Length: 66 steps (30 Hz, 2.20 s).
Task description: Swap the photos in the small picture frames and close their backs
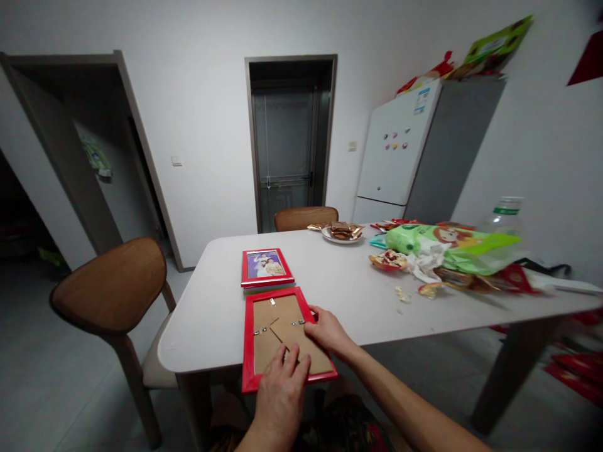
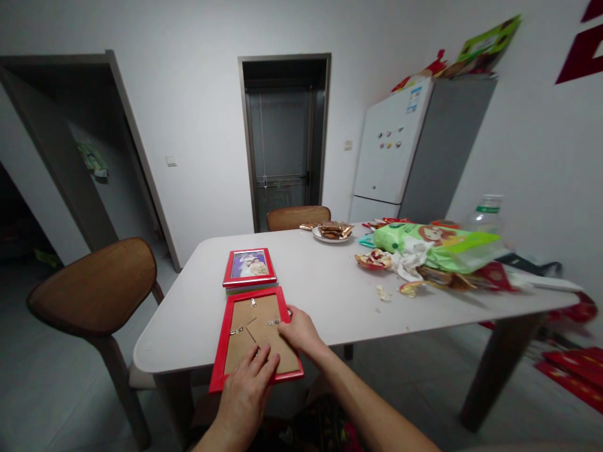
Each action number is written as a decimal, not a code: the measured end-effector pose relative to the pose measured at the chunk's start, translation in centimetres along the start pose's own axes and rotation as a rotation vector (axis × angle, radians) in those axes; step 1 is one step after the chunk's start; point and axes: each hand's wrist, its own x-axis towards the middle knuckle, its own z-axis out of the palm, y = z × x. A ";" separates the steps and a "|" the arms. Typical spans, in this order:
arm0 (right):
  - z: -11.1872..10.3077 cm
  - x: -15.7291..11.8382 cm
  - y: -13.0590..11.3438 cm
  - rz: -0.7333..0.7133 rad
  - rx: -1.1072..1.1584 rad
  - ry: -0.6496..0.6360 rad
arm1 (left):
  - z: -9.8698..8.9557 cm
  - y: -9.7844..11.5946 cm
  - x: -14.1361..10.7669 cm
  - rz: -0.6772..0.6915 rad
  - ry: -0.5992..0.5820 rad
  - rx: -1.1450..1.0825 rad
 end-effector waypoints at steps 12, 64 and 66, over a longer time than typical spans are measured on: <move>0.4 -0.2 0.5 -0.115 -0.649 0.077 | 0.0 -0.2 0.0 0.014 -0.071 -0.028; 9.0 1.3 -3.1 -0.363 -0.855 -0.015 | -0.6 -7.6 1.5 -0.440 0.126 -0.483; 8.8 1.6 -3.0 -0.362 -0.839 -0.033 | -0.5 -7.7 1.5 -0.430 0.134 -0.492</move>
